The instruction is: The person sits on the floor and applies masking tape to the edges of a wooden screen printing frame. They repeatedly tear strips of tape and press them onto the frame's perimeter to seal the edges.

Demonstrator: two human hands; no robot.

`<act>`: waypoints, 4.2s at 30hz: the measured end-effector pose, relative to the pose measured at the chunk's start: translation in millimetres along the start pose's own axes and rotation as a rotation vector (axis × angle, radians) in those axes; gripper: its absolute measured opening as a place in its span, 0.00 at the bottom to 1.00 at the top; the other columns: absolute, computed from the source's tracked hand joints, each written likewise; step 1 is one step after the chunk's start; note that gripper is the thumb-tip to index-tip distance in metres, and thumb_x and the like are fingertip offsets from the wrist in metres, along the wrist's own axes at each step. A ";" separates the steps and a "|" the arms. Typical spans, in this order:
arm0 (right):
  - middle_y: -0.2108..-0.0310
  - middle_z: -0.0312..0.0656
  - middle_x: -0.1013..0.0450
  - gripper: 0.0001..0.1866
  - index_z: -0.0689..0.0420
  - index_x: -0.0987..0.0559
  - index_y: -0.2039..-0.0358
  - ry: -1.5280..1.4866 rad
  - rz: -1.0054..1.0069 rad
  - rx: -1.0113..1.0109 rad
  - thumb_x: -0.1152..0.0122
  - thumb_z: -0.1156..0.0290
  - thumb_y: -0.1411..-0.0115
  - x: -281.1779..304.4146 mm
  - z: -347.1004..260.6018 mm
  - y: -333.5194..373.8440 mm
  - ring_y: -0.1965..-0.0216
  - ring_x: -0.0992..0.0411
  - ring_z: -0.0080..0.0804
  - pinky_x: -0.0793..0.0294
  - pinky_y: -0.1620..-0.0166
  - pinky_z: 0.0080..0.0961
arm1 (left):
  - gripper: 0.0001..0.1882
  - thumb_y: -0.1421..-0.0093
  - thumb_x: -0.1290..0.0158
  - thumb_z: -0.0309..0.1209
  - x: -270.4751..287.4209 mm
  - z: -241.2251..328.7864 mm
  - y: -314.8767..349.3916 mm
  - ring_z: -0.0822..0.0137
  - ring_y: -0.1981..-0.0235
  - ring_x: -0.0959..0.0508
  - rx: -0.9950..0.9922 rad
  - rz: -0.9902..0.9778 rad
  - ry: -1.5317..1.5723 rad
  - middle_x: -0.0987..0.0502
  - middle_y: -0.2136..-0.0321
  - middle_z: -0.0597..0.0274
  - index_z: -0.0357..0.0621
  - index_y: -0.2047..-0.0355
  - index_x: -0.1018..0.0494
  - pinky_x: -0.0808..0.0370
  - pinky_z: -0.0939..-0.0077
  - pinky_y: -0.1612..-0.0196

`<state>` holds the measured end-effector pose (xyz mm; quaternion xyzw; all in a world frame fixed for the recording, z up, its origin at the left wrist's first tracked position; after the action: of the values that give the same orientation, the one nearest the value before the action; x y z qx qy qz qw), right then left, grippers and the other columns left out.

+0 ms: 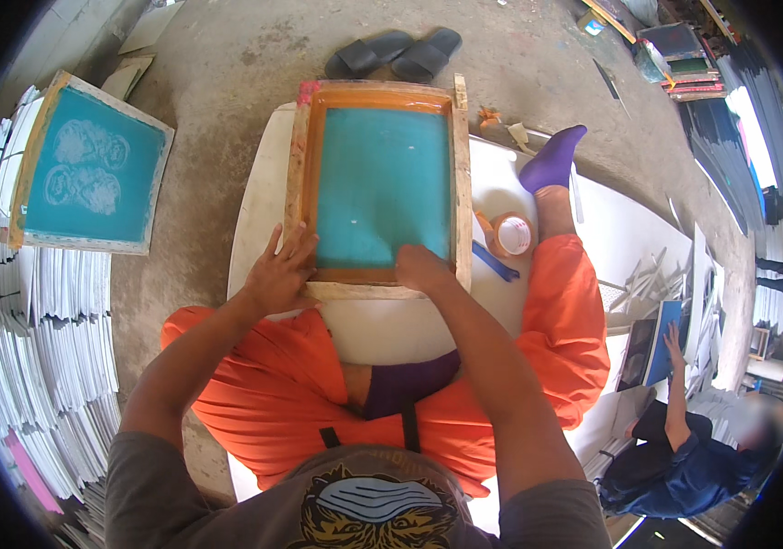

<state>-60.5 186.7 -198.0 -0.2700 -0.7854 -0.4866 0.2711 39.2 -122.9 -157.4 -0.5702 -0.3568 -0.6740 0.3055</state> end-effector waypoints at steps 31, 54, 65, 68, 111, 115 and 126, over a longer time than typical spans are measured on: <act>0.46 0.54 0.26 0.39 0.67 0.23 0.46 0.287 0.171 0.085 0.22 0.47 0.46 -9.4 12.8 79.6 0.40 0.28 0.55 0.24 0.38 0.46 | 0.31 0.38 0.39 0.56 -36.3 61.8 -29.9 0.46 0.50 0.20 0.248 -0.166 0.113 0.21 0.56 0.47 0.35 0.55 0.22 0.18 0.56 0.48; 0.49 0.53 0.26 0.20 0.65 0.21 0.53 0.215 0.295 0.219 0.26 0.71 0.45 -31.4 35.2 80.2 0.42 0.28 0.51 0.24 0.40 0.43 | 0.32 0.41 0.38 0.57 -26.4 34.7 6.4 0.54 0.28 0.37 0.136 0.007 -0.114 0.17 0.48 0.58 0.43 0.50 0.18 0.60 0.39 0.21; 0.48 0.49 0.25 0.23 0.62 0.21 0.50 0.093 0.293 0.237 0.27 0.71 0.47 -34.2 5.9 74.7 0.41 0.27 0.47 0.23 0.41 0.41 | 0.27 0.41 0.34 0.43 -34.6 70.6 -26.4 0.52 0.45 0.22 0.201 0.000 0.291 0.20 0.48 0.55 0.40 0.47 0.23 0.21 0.58 0.42; 0.48 0.48 0.24 0.23 0.61 0.20 0.50 0.126 0.230 0.154 0.26 0.70 0.47 -20.7 17.0 78.8 0.42 0.26 0.47 0.22 0.42 0.41 | 0.26 0.42 0.33 0.42 -31.0 70.4 -24.2 0.52 0.46 0.21 0.178 0.045 0.275 0.19 0.49 0.54 0.40 0.48 0.23 0.20 0.59 0.46; 0.71 0.58 0.21 0.21 0.63 0.23 0.54 -0.432 0.429 -0.183 0.33 0.57 0.34 31.2 84.0 71.1 0.65 0.19 0.58 0.23 0.61 0.49 | 0.18 0.28 0.54 0.48 -51.2 89.4 -200.4 0.52 0.27 0.38 -0.540 0.138 -0.004 0.33 0.30 0.61 0.75 0.44 0.19 0.58 0.41 0.21; 0.73 0.58 0.23 0.18 0.61 0.22 0.52 -0.559 0.414 -0.233 0.43 0.56 0.27 21.8 100.5 70.4 0.66 0.21 0.61 0.26 0.62 0.52 | 0.21 0.32 0.47 0.47 -29.7 104.2 -193.6 0.50 0.35 0.33 -0.284 -0.032 0.449 0.28 0.38 0.56 0.63 0.41 0.20 0.44 0.44 0.29; 0.72 0.60 0.22 0.18 0.60 0.24 0.55 -0.440 0.478 -0.217 0.42 0.56 0.29 25.4 86.2 72.3 0.63 0.21 0.65 0.25 0.60 0.56 | 0.47 0.44 0.37 0.47 -8.2 230.0 -188.3 0.43 0.39 0.32 0.616 -0.134 0.793 0.25 0.47 0.42 0.35 0.29 0.38 0.42 0.47 0.34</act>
<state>-42.8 296.8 -168.5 -0.5723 -0.6833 -0.4199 0.1712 13.0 173.2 -168.6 -0.1295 -0.4313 -0.7204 0.5274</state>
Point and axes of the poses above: each hand's wrist, its own y-axis away from the middle knuckle, its own x-axis out of the back of the hand, z = x × y, the point moved 1 cm from there along -y, towards the middle knuckle
